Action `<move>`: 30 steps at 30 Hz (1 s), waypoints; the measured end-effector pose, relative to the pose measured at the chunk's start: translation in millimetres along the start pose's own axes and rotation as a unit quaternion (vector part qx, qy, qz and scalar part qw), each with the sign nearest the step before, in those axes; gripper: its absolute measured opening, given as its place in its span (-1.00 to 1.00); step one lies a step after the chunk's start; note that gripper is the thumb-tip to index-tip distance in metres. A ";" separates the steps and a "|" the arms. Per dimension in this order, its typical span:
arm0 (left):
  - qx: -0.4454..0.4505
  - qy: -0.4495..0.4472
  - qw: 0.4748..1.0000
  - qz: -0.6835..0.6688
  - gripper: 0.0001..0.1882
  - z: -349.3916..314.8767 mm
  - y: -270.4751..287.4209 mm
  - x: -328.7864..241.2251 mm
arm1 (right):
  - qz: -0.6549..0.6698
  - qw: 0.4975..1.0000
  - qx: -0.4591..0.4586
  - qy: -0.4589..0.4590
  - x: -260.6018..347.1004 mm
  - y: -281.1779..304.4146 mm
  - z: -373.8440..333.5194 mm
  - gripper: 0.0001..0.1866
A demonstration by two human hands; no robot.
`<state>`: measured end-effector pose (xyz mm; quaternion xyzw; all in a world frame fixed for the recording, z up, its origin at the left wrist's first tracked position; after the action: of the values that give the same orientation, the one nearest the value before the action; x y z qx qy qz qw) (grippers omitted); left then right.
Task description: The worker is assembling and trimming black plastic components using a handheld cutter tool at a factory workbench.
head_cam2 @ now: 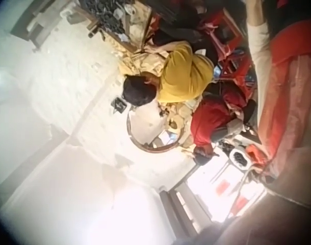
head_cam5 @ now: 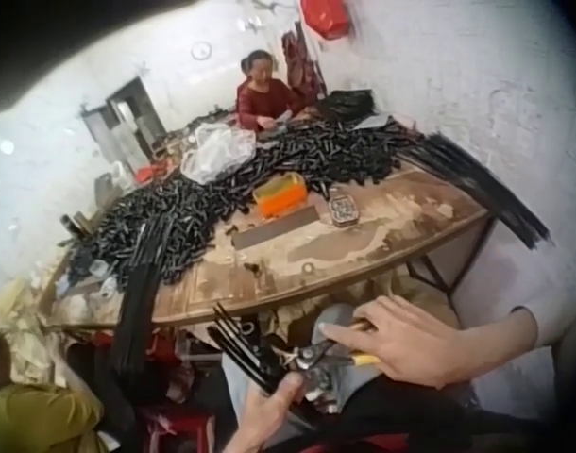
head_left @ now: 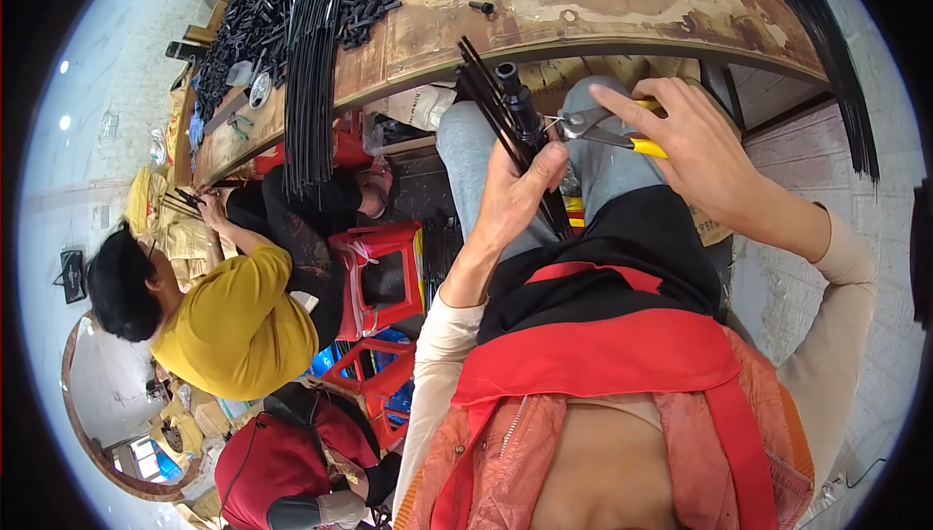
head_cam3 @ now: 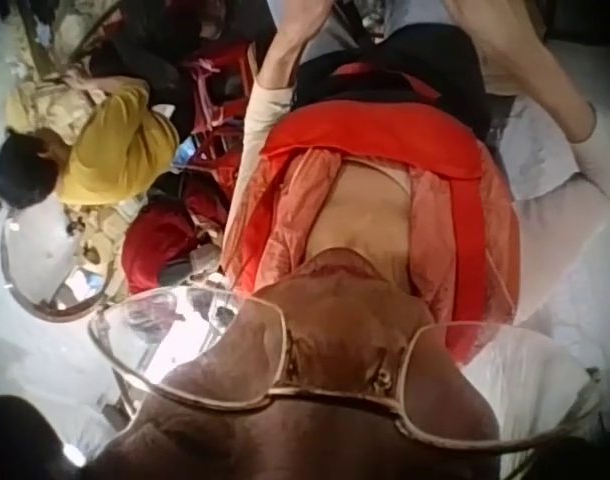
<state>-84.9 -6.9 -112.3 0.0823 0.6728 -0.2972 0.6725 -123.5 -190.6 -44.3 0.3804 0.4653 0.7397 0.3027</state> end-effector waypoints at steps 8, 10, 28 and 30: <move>-0.021 0.020 1.000 -0.010 -0.75 5.4 7.8 4.7 | -0.053 0.996 -0.057 0.030 -2.1 -4.2 11.0 -0.24; -0.018 0.017 1.000 -0.008 -0.76 5.4 10.9 5.9 | -0.064 0.995 -0.067 0.035 -1.8 -5.2 12.9 -0.24; 0.004 0.044 0.998 -0.039 -0.77 -3.3 -3.1 10.6 | 0.299 0.876 0.344 -0.157 -0.9 20.4 10.4 -0.29; 0.021 0.058 0.996 -0.063 -0.75 -1.2 -6.4 8.4 | 0.528 0.709 0.358 -0.300 -1.2 -2.2 -12.0 -0.32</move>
<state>-89.8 -13.9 -118.6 0.0705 0.7083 -0.3478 0.6102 -132.7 -196.2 -50.0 0.8459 0.3029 0.4037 -0.1726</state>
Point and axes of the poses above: each hand's wrist, its own z-axis towards the middle knuckle, its own y-axis out of the back of the hand, x = y × z, the point moved 5 cm from there along z, towards the middle knuckle, and after that the axes turned 3 degrees about y, right-handed, at the moved point
